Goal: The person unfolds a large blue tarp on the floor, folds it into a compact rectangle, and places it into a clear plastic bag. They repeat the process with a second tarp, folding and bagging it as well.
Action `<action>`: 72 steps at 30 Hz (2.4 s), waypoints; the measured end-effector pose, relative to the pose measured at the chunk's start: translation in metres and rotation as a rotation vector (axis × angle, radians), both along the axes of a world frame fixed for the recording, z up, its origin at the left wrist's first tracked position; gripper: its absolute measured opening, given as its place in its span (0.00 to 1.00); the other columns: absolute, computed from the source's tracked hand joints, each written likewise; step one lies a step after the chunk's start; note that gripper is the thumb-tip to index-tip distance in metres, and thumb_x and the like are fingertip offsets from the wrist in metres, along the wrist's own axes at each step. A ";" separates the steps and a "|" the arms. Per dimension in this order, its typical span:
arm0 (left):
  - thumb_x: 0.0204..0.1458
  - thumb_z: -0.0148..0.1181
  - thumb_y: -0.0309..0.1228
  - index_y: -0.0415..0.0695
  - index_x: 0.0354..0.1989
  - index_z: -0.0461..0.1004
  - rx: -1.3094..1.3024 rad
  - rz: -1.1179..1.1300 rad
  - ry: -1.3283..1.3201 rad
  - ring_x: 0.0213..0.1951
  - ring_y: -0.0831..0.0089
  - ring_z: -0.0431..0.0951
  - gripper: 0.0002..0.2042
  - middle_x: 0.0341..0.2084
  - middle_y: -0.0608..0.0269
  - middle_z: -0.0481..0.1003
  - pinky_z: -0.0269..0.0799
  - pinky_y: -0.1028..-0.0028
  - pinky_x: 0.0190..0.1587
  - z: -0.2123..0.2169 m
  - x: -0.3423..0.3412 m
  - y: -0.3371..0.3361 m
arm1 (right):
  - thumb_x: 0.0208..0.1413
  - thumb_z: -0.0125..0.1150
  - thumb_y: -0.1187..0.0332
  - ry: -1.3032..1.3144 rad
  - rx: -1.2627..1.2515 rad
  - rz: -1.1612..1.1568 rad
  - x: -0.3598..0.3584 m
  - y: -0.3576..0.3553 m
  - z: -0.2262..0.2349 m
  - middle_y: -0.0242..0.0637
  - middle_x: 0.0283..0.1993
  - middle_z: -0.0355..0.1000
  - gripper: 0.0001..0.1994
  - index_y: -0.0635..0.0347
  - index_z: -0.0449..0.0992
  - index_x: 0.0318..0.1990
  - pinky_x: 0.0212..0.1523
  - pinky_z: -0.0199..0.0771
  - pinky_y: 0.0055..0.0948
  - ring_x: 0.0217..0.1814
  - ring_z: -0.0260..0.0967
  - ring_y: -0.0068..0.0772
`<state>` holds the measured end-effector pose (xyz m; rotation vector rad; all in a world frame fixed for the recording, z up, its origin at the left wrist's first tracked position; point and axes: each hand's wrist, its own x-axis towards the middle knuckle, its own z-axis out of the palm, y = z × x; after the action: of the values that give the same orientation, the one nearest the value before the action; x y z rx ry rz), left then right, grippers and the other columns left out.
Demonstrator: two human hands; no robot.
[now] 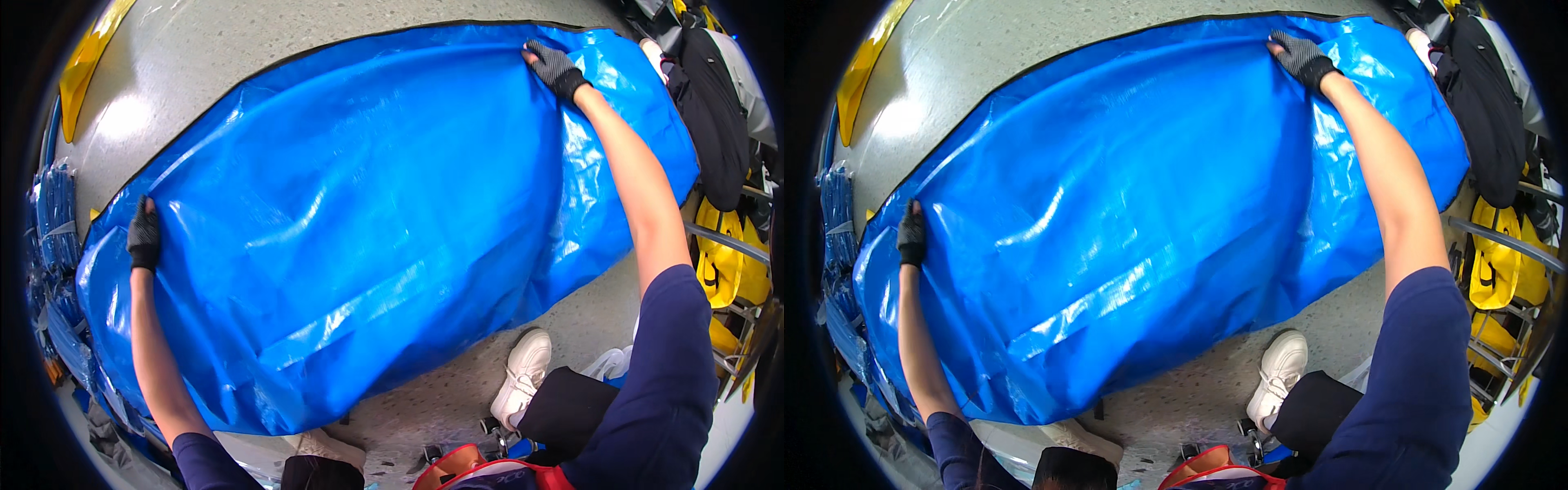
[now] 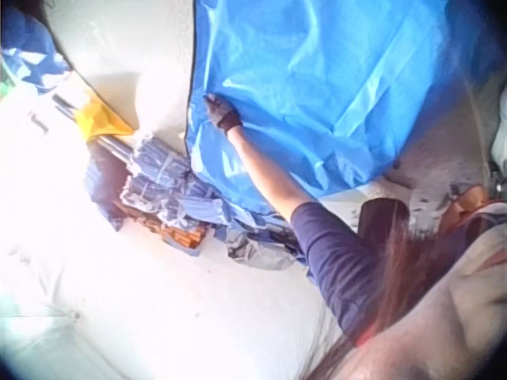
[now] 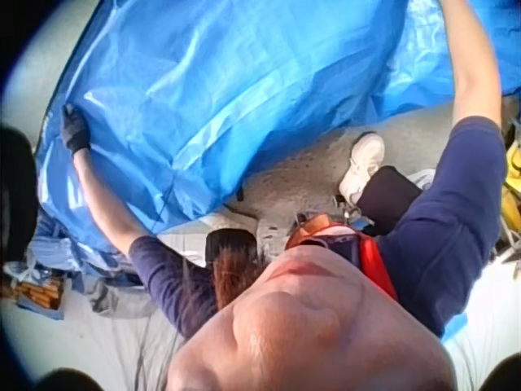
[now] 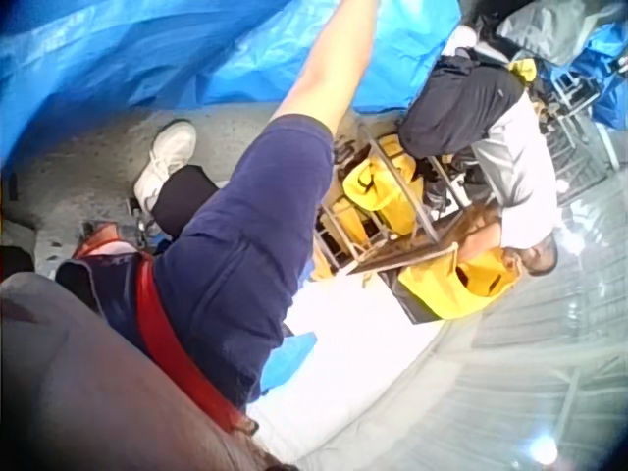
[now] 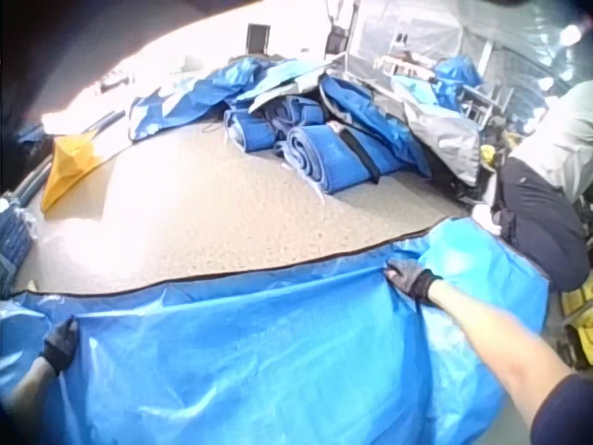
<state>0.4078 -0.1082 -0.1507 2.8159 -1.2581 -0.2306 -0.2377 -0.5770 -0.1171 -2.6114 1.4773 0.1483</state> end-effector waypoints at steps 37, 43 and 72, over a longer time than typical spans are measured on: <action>0.49 0.61 0.45 0.38 0.40 0.77 -0.114 -0.423 -0.480 0.41 0.51 0.77 0.20 0.37 0.45 0.77 0.68 0.61 0.48 0.455 -0.070 0.128 | 0.59 0.48 0.52 -0.241 -0.711 0.348 -0.091 0.126 0.379 0.39 0.34 0.74 0.19 0.60 0.73 0.41 0.28 0.70 0.33 0.27 0.70 0.34; 0.34 0.56 0.25 0.43 0.29 0.76 0.103 -0.505 -0.375 0.37 0.51 0.75 0.10 0.28 0.49 0.75 0.67 0.58 0.43 0.423 -0.175 0.278 | 0.45 0.61 0.69 -0.152 -0.597 0.559 -0.190 0.246 0.328 0.42 0.33 0.74 0.10 0.54 0.76 0.38 0.39 0.71 0.40 0.36 0.71 0.44; 0.45 0.44 0.66 0.49 0.69 0.43 0.177 -0.181 -0.197 0.67 0.38 0.40 0.47 0.68 0.45 0.39 0.31 0.35 0.60 0.001 -0.369 0.104 | 0.48 0.52 0.41 0.082 0.479 0.491 -0.044 0.379 -0.003 0.44 0.66 0.56 0.27 0.43 0.72 0.52 0.63 0.47 0.57 0.68 0.50 0.49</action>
<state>0.0390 -0.0042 -0.1494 2.9319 -1.6123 -0.0756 -0.2815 -0.1977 -0.1199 -2.5111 0.6690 0.5834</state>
